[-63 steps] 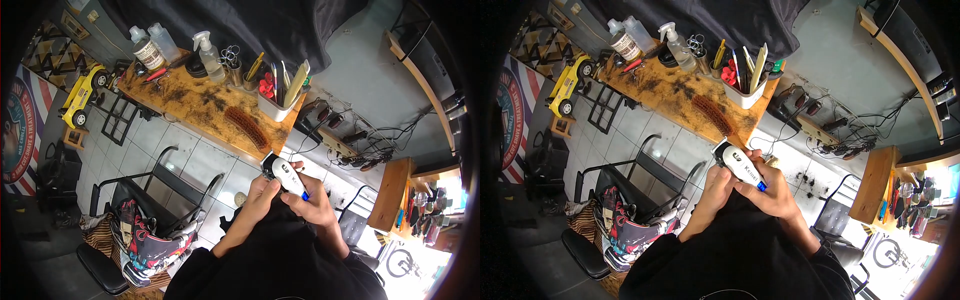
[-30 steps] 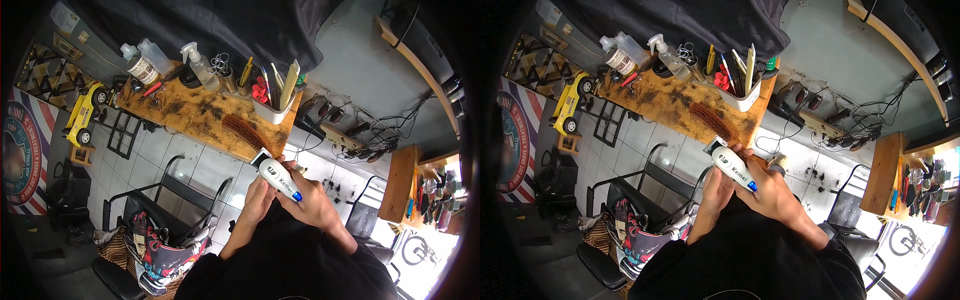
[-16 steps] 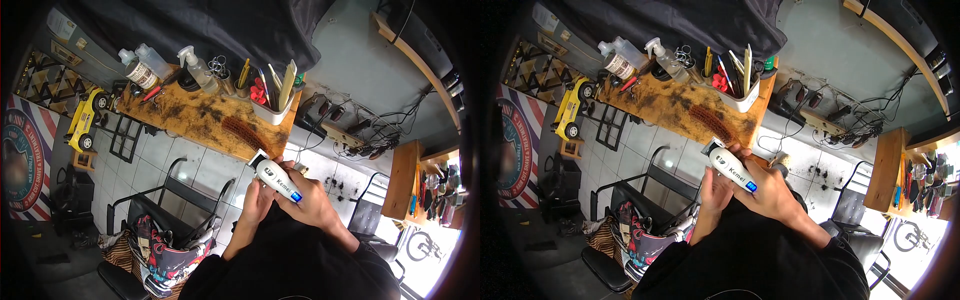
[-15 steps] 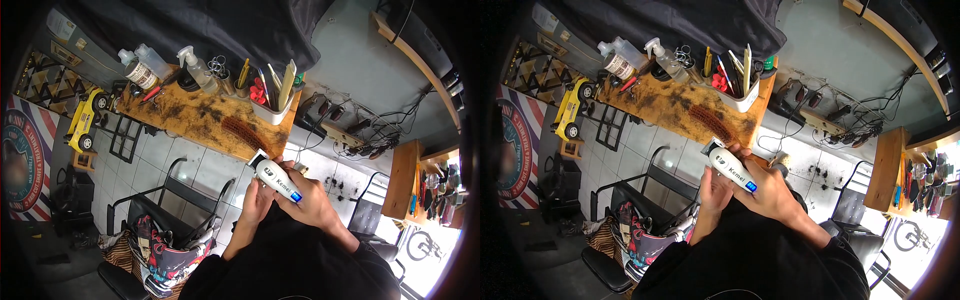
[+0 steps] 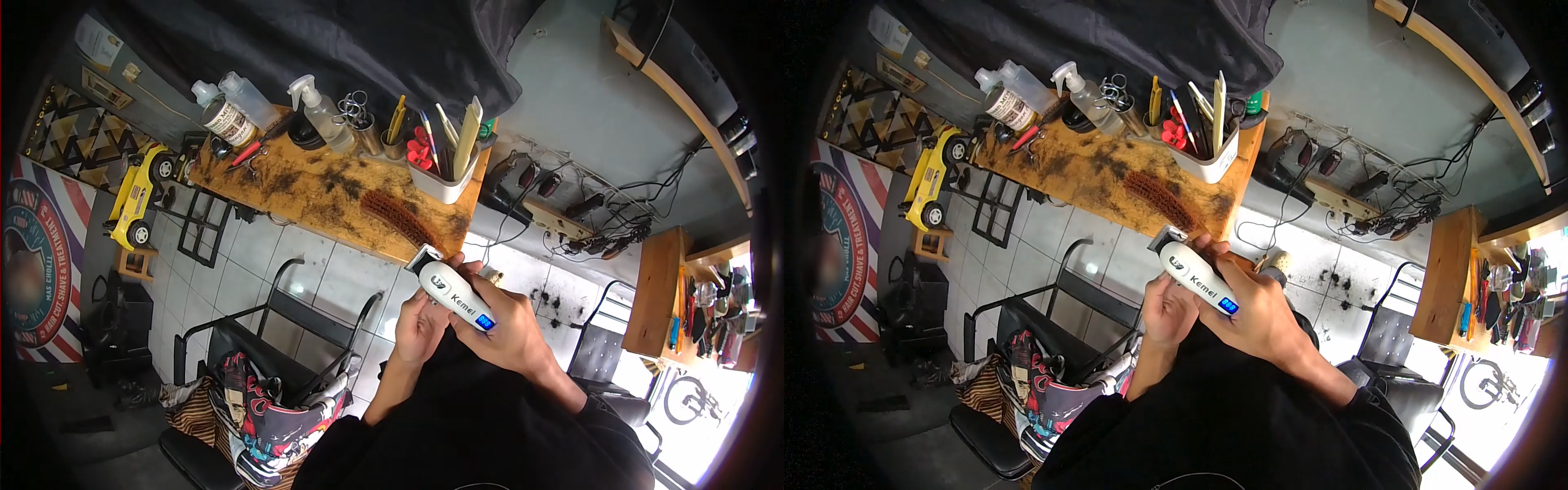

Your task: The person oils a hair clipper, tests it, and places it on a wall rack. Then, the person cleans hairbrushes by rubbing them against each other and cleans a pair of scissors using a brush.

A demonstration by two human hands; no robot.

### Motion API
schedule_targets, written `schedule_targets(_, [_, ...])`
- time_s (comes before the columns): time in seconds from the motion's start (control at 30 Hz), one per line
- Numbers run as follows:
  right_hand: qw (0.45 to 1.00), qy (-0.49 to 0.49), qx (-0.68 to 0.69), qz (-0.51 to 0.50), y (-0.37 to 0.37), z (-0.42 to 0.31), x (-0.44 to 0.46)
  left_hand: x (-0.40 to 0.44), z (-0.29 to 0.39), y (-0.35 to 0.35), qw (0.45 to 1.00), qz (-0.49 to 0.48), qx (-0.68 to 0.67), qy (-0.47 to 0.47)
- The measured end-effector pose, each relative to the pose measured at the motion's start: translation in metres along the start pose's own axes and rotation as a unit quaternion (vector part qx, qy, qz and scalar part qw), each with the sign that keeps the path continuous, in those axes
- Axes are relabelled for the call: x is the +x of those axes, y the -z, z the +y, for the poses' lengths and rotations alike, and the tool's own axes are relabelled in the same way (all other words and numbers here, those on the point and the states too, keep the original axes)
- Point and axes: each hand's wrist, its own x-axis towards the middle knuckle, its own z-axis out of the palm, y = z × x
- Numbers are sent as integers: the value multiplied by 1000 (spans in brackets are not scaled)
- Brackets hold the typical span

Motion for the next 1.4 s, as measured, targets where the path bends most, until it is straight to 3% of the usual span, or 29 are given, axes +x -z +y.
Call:
schedule_targets(0.07, [1000, 10, -15, 23, -2, 5, -2, 0, 0, -5, 999, 39, -11, 5])
schedule_targets(0.23, [994, 45, -63, 71, 0, 6, -2, 0, -5, 1, 1000, 18, 9, -16])
schedule_targets(0.33, [995, 33, -64, 68, 0, 9, -2, -3, -13, 3, 996, 91, -2, 1])
schedule_targets(0.6, [999, -7, -30, 44, 3, 5, -1, -9, -8, 3, 995, 88, 33, 14])
schedule_targets(0.67, [999, -13, -27, 37, 5, 5, 0, -8, -8, 1, 988, 138, 64, 9])
schedule_targets(0.8, [999, -5, -36, 32, 5, 7, -1, -12, -8, 4, 989, 129, 59, 33])
schedule_targets(1.0, [999, -1, 5, 38, 4, 6, 1, -15, -11, 11, 996, 85, 29, -20])
schedule_targets(1.07, [998, -26, 46, -36, 9, 7, 2, -16, -13, 13, 997, 42, 14, -59])
schedule_targets(1.17, [993, -52, 85, -68, 10, 9, 0, -15, -14, 16, 997, 23, 0, -71])
schedule_targets(1.4, [994, -69, 72, -48, 8, 11, -3, -14, -16, 13, 997, 66, -15, -24])
